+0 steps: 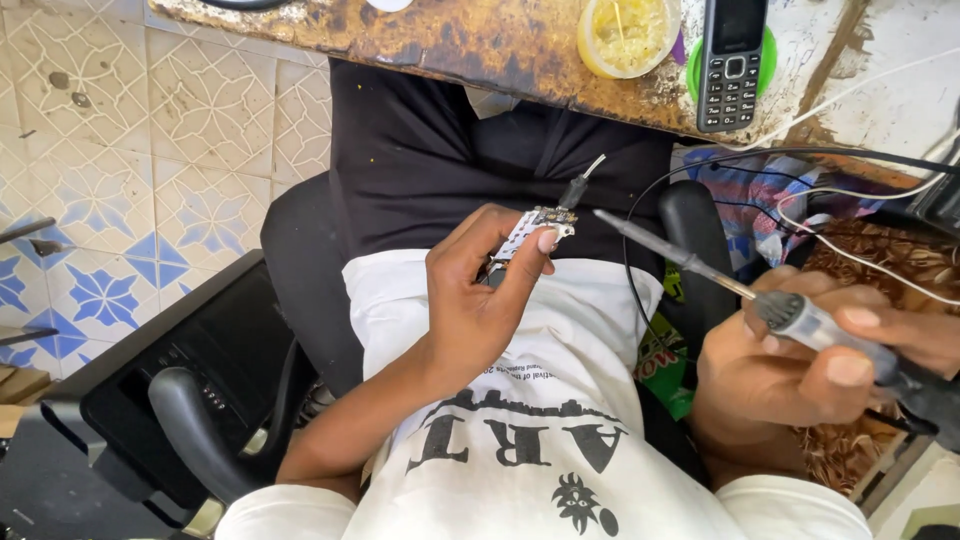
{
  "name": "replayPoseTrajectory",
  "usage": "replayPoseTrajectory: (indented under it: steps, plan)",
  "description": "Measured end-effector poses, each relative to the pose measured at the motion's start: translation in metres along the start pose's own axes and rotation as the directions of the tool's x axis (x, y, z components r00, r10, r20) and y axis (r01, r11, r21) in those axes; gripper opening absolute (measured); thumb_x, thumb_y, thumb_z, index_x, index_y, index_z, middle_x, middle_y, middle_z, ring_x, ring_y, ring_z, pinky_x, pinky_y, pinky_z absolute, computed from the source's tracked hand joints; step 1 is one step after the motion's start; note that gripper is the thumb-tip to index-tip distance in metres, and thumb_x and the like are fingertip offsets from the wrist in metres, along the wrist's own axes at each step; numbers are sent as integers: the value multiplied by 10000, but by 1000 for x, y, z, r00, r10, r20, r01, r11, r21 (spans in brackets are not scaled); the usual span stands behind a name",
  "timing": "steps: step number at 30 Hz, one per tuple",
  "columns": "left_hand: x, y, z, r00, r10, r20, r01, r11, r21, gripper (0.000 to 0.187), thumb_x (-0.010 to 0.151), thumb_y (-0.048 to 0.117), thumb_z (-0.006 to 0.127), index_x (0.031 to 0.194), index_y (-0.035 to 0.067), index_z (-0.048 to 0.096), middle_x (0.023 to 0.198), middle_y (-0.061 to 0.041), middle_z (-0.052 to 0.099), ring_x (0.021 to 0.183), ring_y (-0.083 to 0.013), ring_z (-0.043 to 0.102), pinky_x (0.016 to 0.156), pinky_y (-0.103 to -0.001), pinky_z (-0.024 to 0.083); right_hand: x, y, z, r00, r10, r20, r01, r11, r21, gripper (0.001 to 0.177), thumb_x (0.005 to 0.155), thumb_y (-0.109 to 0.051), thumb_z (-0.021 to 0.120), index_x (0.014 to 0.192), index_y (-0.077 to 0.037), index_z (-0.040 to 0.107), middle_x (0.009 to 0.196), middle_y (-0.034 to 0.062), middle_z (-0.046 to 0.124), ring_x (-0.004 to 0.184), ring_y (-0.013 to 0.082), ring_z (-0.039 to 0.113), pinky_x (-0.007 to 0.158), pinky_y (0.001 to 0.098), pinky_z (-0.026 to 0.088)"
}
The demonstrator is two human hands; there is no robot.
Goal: The person sits in a chair and uses a soldering iron to work on a small electronic circuit board held in their left hand. They apply heat to various points on the board and later connect a USB cable to the component.
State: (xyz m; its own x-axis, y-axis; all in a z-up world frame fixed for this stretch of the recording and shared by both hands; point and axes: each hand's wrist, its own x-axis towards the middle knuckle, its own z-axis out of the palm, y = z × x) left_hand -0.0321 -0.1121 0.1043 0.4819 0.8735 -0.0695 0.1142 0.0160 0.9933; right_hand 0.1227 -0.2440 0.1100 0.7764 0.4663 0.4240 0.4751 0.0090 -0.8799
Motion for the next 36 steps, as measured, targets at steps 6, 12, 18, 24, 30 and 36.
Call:
replayPoseTrajectory:
  steps: [6,12,18,24,30,36]
  plan:
    - [16,-29,6,977,-213,34,215,971,-106,224,1001,281,637,892,92,687,672,7,658,635,-46,567,629,-215,456,14,14,13,972,-201,123,221,958,-184,301,1187,-287,417,1117,-6,332,933,123,322,557,231,284,537,411,341]
    - [50,-74,19,922,-371,115,387,852,-354,271,957,292,656,840,47,658,749,-71,698,557,-131,680,488,-242,571,19,51,32,999,0,45,-13,953,302,188,1089,-275,602,1069,-175,443,653,-36,299,474,62,317,431,238,289]
    - [67,-90,22,915,-377,144,402,827,-393,297,954,321,647,910,29,672,762,-113,726,540,-174,698,473,-270,591,25,87,40,984,162,80,-180,922,343,186,1100,-266,675,1148,-146,542,786,14,449,544,94,386,460,279,336]
    - [73,-91,21,915,-373,154,403,853,-331,291,968,312,630,868,40,654,751,-87,722,524,-144,686,480,-247,577,40,102,51,978,210,20,-210,958,197,480,1040,-401,740,817,-26,542,586,60,362,492,137,389,461,330,368]
    - [73,-89,18,914,-371,162,404,863,-304,287,968,326,631,872,57,661,749,-54,715,534,-116,673,478,-235,553,31,143,32,986,159,45,-165,965,202,259,1190,-227,670,1411,-173,546,973,207,525,599,249,419,566,464,460]
    - [73,-87,18,925,-354,141,378,895,-237,286,973,328,616,863,69,663,723,-29,703,527,-84,665,473,-218,559,35,130,44,989,144,17,-145,980,135,213,1133,-235,686,1208,-140,510,1277,21,580,534,176,342,493,367,395]
